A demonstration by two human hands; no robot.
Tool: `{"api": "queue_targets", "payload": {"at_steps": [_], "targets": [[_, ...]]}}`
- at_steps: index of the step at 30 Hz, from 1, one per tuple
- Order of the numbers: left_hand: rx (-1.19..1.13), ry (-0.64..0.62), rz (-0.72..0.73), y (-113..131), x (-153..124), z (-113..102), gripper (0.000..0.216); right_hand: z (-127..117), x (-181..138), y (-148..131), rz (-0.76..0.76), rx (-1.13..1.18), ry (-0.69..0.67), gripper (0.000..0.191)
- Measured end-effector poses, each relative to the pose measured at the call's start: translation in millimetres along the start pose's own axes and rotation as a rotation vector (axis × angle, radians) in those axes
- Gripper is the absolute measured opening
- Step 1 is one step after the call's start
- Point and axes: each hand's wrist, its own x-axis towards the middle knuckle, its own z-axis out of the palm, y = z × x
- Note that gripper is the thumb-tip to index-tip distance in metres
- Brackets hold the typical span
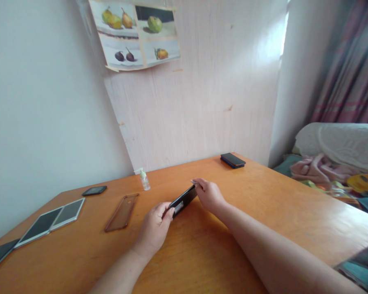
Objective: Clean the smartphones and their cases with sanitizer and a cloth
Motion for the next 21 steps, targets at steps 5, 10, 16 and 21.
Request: {"api": "queue_targets", "payload": {"at_steps": [5, 10, 16, 21], "targets": [[-0.050, -0.011, 0.017, -2.8, 0.3, 2.2, 0.023, 18.0, -27.2, -31.2, -0.281, 0.122, -0.233, 0.035], [-0.026, -0.011, 0.014, -3.6, 0.2, 2.1, 0.024, 15.6, -20.7, -26.0, -0.243, 0.090, -0.210, 0.032], [0.011, 0.000, -0.005, -2.7, -0.6, 1.8, 0.024, -3.4, 7.5, 11.4, 0.052, -0.026, 0.016, 0.034], [-0.008, -0.004, 0.009, -4.2, 0.1, 2.2, 0.023, 15.3, -16.7, -14.6, -0.153, 0.042, -0.142, 0.035]]}}
